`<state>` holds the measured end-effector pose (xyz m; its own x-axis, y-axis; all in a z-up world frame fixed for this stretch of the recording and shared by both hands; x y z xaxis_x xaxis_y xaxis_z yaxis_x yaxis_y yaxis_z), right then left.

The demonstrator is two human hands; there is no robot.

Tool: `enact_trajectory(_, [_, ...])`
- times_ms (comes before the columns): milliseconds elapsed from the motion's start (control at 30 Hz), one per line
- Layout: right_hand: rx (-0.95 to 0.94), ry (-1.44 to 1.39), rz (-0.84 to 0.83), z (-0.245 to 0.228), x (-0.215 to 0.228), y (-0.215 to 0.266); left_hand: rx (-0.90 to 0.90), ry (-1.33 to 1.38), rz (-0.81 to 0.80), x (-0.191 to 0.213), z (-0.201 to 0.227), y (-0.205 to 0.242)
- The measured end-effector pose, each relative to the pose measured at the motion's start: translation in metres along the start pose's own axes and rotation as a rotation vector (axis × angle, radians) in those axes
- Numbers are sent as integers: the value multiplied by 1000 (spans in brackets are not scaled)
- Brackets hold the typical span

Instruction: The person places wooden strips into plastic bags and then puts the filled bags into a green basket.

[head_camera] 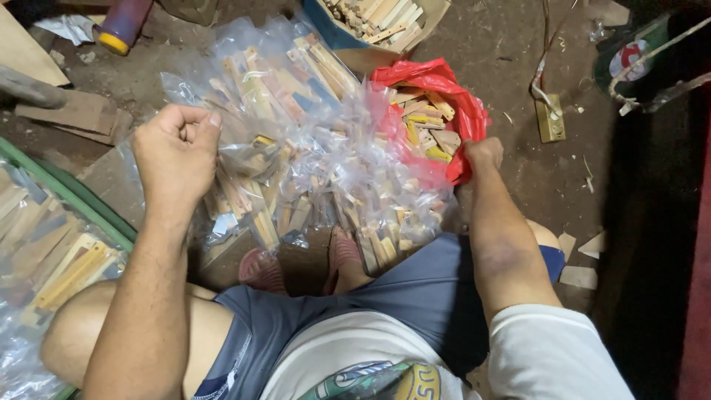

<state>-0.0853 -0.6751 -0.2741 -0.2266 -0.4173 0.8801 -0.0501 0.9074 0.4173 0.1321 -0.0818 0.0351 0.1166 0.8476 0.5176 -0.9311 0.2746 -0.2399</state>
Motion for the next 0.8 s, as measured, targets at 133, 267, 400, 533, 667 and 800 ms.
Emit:
enact_trajectory(133, [103, -178, 202, -3, -5, -49, 24, -12, -16, -1, -1, -1])
enact_trajectory(267, [23, -287, 302, -2, 17, -67, 94, 33, -10, -2, -17, -1])
enact_trajectory(400, [97, -361, 436, -15, 44, -68, 97, 30, -5, 1, -29, -1])
enact_trajectory(533, [132, -297, 554, -10, 53, -82, 126, 25, 11, 9, -28, 4])
enact_trajectory(667, [416, -56, 560, -56, 64, 5, 103, 27, 6, 10, -25, 4])
enact_trajectory(800, [933, -45, 417, -106, 30, 143, 85, 30, -7, 6, -19, 4])
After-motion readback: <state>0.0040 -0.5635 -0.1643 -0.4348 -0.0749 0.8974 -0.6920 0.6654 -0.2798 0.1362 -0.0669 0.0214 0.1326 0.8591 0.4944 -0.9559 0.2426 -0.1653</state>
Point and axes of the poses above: each hand's wrist, its own y-axis away from the middle knuckle, its own x-axis out of the back of the hand, z = x × y, the point moved 8 cm from there along -y, towards the middle knuckle, and after that the axes turned 7 degrees about -x, right-handed, at the moved point
